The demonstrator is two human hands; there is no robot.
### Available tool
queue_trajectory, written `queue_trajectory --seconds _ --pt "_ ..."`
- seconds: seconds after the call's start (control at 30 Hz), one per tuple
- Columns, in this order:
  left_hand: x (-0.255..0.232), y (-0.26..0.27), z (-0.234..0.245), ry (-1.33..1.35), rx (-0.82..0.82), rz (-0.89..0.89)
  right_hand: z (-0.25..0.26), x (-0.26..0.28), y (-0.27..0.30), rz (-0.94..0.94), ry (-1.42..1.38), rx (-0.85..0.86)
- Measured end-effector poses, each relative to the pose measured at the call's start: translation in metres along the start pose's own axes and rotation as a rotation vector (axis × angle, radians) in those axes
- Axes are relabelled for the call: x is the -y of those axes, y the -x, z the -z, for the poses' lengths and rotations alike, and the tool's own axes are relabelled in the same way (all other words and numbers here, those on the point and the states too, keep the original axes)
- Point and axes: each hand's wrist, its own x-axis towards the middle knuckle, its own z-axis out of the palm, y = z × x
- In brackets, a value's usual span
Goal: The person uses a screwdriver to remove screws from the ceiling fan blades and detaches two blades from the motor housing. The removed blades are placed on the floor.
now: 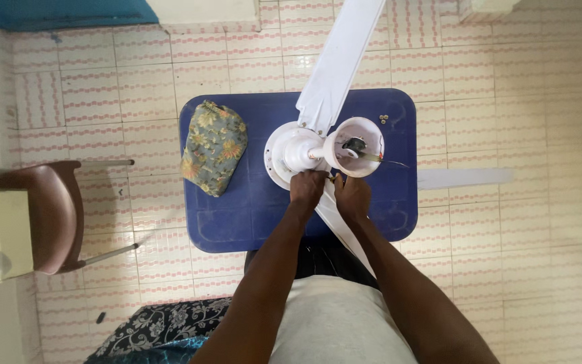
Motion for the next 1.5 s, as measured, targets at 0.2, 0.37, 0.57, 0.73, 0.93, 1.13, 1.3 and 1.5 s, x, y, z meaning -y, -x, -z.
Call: queue_trajectory --seconds 0.2,0.37,0.57,0.73,0.93,1.13,1.3,1.5 --pt "0.003 0.001 0.006 0.008 0.005 0.020 0.011 0.018 -0.007 -0.102 -0.245 0.091" --pt "0.000 0.000 0.015 -0.014 0.046 0.042 0.012 0.017 -0.022 0.112 -0.155 0.109" --pt "0.006 0.000 0.006 -0.024 0.039 0.050 0.008 0.013 -0.025 0.167 -0.152 0.166" --pt "0.017 -0.002 -0.012 -0.014 -0.012 0.028 0.006 0.017 -0.020 0.174 -0.146 0.183" --pt "0.030 0.000 -0.016 -0.106 0.019 -0.099 -0.002 0.018 -0.014 0.195 -0.138 0.188" --pt "0.020 0.001 -0.002 0.021 -0.035 0.006 -0.002 0.011 -0.013 0.263 -0.139 0.187" --pt "0.005 -0.001 0.018 0.179 -0.022 0.103 0.013 0.019 -0.008 0.279 -0.138 0.156" --pt "-0.004 0.000 0.035 0.170 0.034 0.145 0.023 0.039 -0.008 -0.032 -0.047 0.180"
